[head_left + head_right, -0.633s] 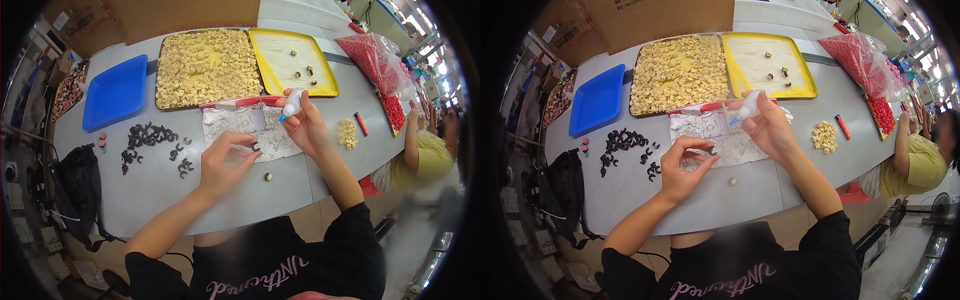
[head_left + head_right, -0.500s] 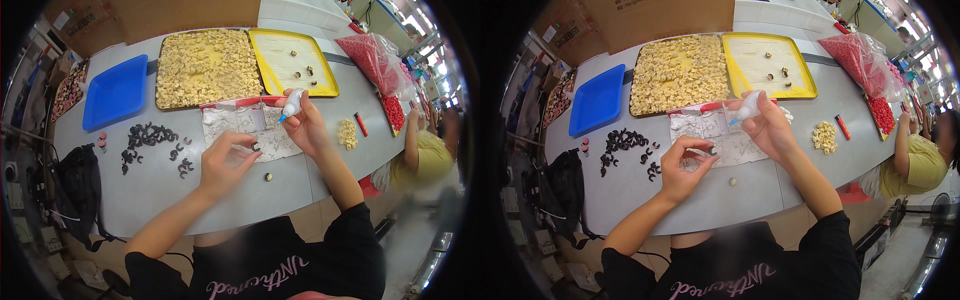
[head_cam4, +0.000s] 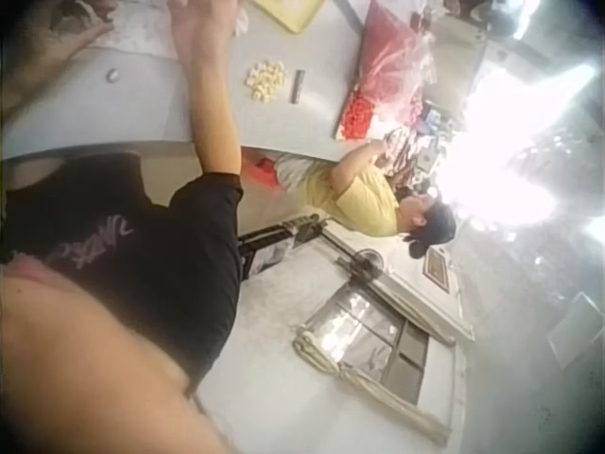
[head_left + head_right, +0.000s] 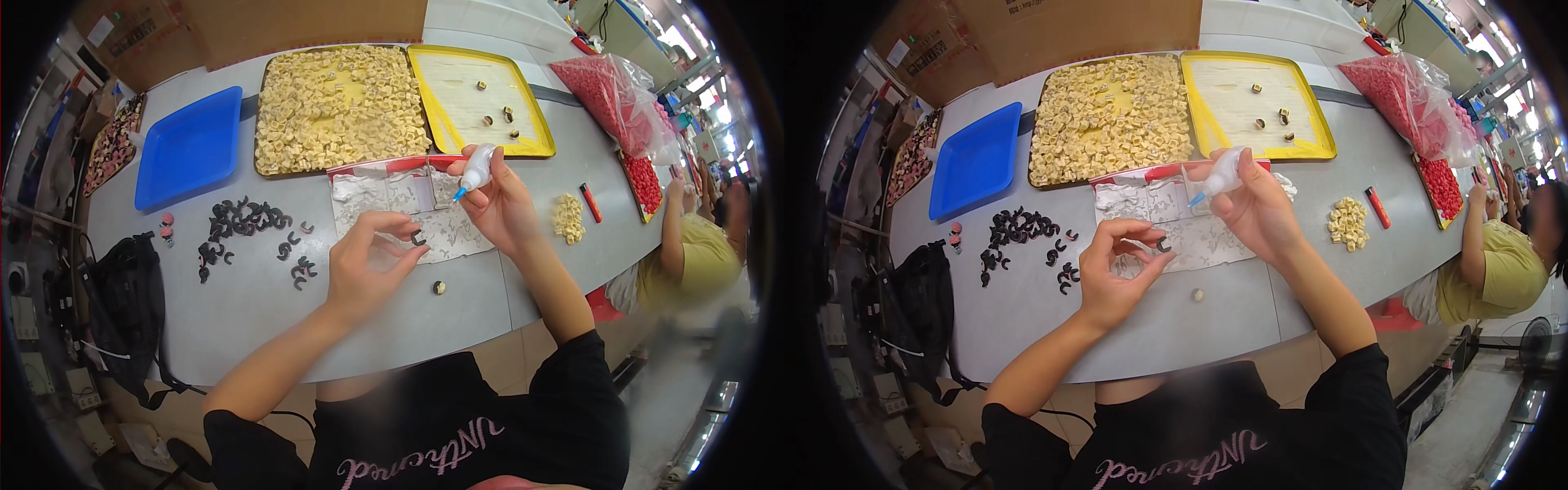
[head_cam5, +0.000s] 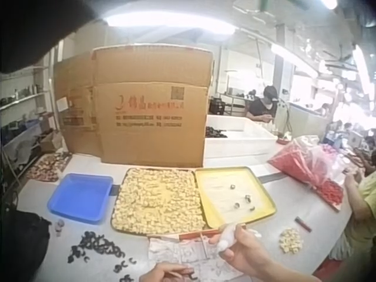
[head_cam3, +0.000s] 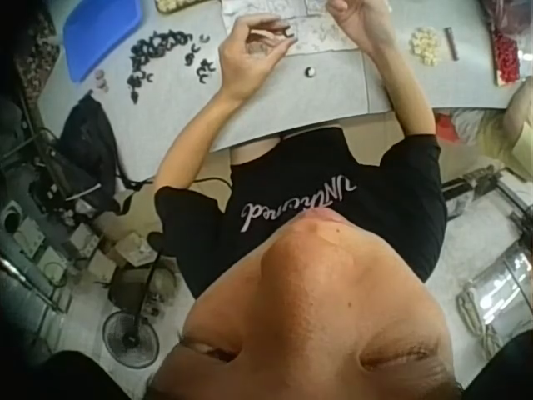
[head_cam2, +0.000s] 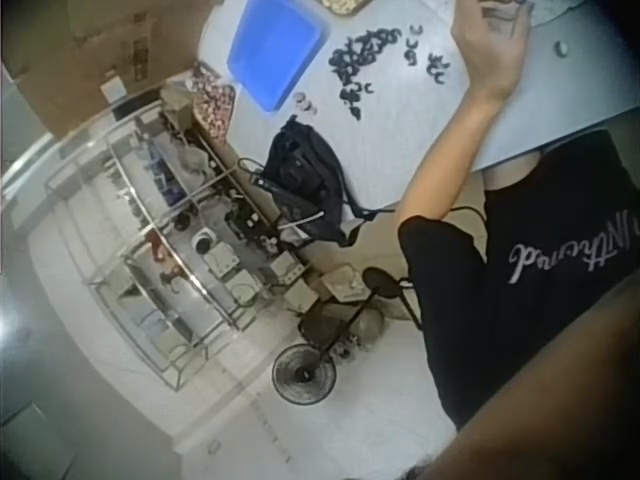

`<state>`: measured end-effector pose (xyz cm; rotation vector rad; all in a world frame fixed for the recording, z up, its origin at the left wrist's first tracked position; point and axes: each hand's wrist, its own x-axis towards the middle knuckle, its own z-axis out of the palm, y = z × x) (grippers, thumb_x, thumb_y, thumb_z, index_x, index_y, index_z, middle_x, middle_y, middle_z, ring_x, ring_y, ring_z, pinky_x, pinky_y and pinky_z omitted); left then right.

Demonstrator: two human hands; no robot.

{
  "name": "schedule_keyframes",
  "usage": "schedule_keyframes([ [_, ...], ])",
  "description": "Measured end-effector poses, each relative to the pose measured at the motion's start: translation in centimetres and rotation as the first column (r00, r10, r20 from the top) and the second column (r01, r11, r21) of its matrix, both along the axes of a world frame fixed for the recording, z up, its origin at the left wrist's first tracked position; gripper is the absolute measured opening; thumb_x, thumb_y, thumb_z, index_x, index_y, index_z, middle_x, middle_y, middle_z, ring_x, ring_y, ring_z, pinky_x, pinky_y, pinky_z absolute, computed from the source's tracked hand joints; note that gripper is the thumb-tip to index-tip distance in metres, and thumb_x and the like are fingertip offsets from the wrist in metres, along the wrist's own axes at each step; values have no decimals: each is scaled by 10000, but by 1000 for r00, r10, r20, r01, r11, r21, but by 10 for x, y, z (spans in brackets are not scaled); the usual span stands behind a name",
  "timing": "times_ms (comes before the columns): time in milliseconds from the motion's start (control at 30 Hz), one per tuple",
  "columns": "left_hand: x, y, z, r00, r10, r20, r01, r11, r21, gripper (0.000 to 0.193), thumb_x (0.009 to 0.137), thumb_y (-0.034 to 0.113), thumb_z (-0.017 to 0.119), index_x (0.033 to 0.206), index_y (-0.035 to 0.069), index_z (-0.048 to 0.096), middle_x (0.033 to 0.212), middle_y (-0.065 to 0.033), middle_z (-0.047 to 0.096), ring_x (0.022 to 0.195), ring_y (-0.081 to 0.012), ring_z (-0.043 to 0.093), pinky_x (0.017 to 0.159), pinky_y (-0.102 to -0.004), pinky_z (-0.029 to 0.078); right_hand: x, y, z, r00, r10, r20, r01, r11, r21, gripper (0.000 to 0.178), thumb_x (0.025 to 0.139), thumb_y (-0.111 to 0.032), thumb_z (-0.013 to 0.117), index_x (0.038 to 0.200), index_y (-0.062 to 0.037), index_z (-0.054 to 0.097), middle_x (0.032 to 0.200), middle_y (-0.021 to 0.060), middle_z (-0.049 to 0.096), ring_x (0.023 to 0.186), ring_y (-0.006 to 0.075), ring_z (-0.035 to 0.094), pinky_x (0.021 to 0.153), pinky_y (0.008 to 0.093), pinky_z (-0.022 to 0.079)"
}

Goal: Apply glue to small toy components and assemble them into completed figurines.

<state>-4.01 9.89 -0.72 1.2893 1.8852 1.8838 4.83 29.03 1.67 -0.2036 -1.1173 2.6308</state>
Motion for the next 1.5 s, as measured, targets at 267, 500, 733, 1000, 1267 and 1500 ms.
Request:
schedule_keyframes([
  [267,0,1,1,1000,5,-7,-5,1000,-5,411,693,-20,751,1022,9,508,950,-110,636,835,-145,644,640,-220,518,0,-1,1,1000,-7,7,7,1000,23,420,949,-418,428,1127,-44,500,1099,180,608,631,77,458,634,200,413],
  [500,0,1,1,1000,-8,0,8,1000,7,413,695,-26,747,1025,5,500,941,-120,642,831,-148,643,640,-220,521,0,-2,2,1000,-13,11,12,999,47,415,938,-423,453,1117,-51,502,1082,181,616,631,65,461,628,189,409],
  [733,1,1,3,999,-27,43,27,999,18,391,713,-55,719,1027,-6,490,956,-134,632,869,-169,643,664,-236,550,0,-2,1,999,-22,35,20,998,55,408,941,-417,450,1113,-51,509,1084,179,617,634,65,466,623,187,412],
  [1000,0,1,0,998,-42,44,40,999,30,378,720,-65,707,1024,-10,489,960,-136,630,883,-179,642,676,-245,551,-2,-6,4,995,-69,73,66,997,36,389,983,-371,362,1154,-39,474,1029,152,628,555,60,416,559,195,369],
  [1267,-1,1,-2,999,-41,22,41,999,19,380,719,-60,712,1024,-2,493,960,-132,644,852,-155,631,707,-243,513,0,-1,-1,1000,-15,25,14,999,47,412,948,-407,441,1118,-38,516,1062,165,630,637,66,477,613,189,410],
  [1500,0,3,-3,1000,6,30,-8,997,74,330,708,-7,732,976,37,545,934,-67,664,795,-137,649,651,-235,517,0,-1,-1,999,-14,36,11,998,69,418,942,-415,452,1116,-42,523,1061,150,631,638,66,477,621,189,413],
])
